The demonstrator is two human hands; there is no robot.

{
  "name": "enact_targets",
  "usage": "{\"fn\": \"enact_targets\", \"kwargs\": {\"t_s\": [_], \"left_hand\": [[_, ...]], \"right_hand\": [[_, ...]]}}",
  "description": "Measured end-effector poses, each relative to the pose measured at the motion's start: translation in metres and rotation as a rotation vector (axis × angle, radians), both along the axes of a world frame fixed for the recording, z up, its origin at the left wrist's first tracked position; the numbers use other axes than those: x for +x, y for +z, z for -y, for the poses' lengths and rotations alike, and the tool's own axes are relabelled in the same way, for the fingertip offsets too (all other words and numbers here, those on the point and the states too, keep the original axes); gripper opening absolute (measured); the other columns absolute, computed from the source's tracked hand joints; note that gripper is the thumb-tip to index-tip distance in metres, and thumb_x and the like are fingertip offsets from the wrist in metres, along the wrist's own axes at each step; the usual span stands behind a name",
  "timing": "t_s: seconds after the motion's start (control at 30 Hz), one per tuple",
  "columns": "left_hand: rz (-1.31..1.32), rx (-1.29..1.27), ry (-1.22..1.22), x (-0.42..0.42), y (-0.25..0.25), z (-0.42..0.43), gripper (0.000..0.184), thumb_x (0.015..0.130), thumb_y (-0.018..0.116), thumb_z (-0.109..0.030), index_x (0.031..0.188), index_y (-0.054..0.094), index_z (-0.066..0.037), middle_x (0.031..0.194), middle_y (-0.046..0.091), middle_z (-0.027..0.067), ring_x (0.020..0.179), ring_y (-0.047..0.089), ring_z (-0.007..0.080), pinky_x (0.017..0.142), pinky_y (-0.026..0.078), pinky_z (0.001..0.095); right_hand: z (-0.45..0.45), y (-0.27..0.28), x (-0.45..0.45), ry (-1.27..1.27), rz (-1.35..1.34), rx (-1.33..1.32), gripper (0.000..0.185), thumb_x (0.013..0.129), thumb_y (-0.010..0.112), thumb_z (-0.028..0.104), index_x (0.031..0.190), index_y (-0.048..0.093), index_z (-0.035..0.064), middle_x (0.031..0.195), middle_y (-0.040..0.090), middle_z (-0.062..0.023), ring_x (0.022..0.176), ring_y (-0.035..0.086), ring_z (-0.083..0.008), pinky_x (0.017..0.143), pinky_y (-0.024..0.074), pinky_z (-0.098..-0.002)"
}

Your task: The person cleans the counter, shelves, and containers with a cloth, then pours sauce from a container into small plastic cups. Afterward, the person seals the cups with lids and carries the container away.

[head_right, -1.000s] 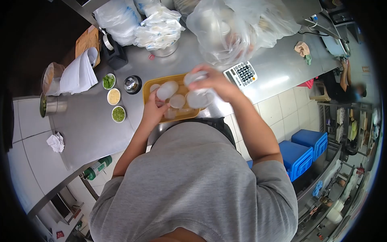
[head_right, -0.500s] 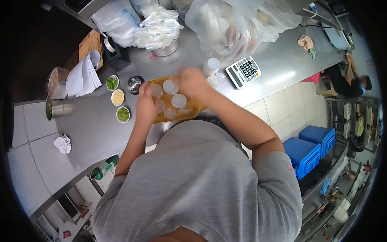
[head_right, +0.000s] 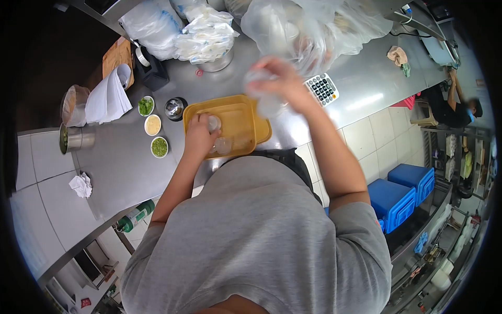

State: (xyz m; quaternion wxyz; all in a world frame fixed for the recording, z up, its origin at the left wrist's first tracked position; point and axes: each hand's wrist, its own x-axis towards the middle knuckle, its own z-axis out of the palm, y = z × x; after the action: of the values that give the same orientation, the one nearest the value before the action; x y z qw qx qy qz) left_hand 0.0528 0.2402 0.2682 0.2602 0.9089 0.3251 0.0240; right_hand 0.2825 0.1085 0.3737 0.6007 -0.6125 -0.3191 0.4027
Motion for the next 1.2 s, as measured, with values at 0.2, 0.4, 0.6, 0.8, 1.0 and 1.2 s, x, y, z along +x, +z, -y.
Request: {"fn": "enact_targets", "kwargs": {"t_s": [0.2,0.4,0.6,0.8,1.0,1.2], "left_hand": [[0.081,-0.111,0.059,0.018,0.007,-0.005,0.052,0.07,0.071,-0.012,0.117,0.052,-0.003,0.111,0.053,0.0181,0.105,0.053,0.0356,0.088,0.046,0.0411],[0.254,-0.106,0.021,0.03,0.062,-0.016,0.051,0.07,0.073,-0.011,0.116,0.054,-0.005,0.11,0.053,0.0153,0.091,0.06,0.0276,0.075,0.051,0.0341],[0.493,-0.257,-0.009,0.07,0.108,-0.002,0.054,0.071,0.075,-0.01,0.119,0.053,-0.005,0.114,0.05,0.0121,0.094,0.06,0.0232,0.075,0.053,0.0322],[0.798,-0.421,-0.226,0.1,0.139,0.019,0.057,0.072,0.077,-0.01,0.123,0.051,-0.008,0.122,0.048,0.0099,0.098,0.057,0.0208,0.078,0.052,0.0336],[0.084,-0.237,-0.105,0.043,0.071,-0.018,0.056,0.072,0.076,-0.021,0.121,0.053,-0.008,0.115,0.056,0.0121,0.097,0.059,0.0229,0.078,0.05,0.0337],[0.011,-0.217,-0.25,0.012,-0.013,0.02,0.06,0.071,0.074,-0.028,0.122,0.05,-0.005,0.113,0.055,0.0184,0.098,0.06,0.0292,0.085,0.049,0.0374]], "right_hand": [[0.025,-0.039,0.074,0.015,-0.224,-0.179,0.037,0.08,0.066,0.031,0.107,0.058,0.0066,0.111,0.059,-0.0064,0.102,0.055,-0.0178,0.089,0.043,-0.0301],[0.016,-0.035,0.046,0.072,0.521,-0.417,0.042,0.078,0.07,0.037,0.105,0.062,0.0068,0.106,0.06,-0.0064,0.1,0.055,-0.0188,0.089,0.0418,-0.033],[0.013,0.039,0.0,-0.095,0.838,-0.25,0.068,0.073,0.075,0.043,0.124,0.051,0.0046,0.118,0.056,-0.0154,0.105,0.055,-0.0245,0.087,0.0451,-0.0357],[0.013,0.051,-0.002,-0.068,0.514,-0.015,0.062,0.07,0.076,0.014,0.124,0.046,0.0055,0.114,0.057,-0.0093,0.097,0.056,-0.0172,0.084,0.047,-0.0316],[0.049,0.016,0.071,0.006,0.181,-0.219,0.045,0.069,0.069,0.015,0.111,0.058,0.0032,0.111,0.059,-0.0085,0.098,0.057,-0.0186,0.085,0.0458,-0.029],[0.038,-0.041,0.068,-0.028,-0.136,0.037,0.028,0.078,0.064,0.014,0.102,0.061,0.0002,0.1,0.064,-0.0066,0.092,0.06,-0.0179,0.084,0.0457,-0.0281]]}}
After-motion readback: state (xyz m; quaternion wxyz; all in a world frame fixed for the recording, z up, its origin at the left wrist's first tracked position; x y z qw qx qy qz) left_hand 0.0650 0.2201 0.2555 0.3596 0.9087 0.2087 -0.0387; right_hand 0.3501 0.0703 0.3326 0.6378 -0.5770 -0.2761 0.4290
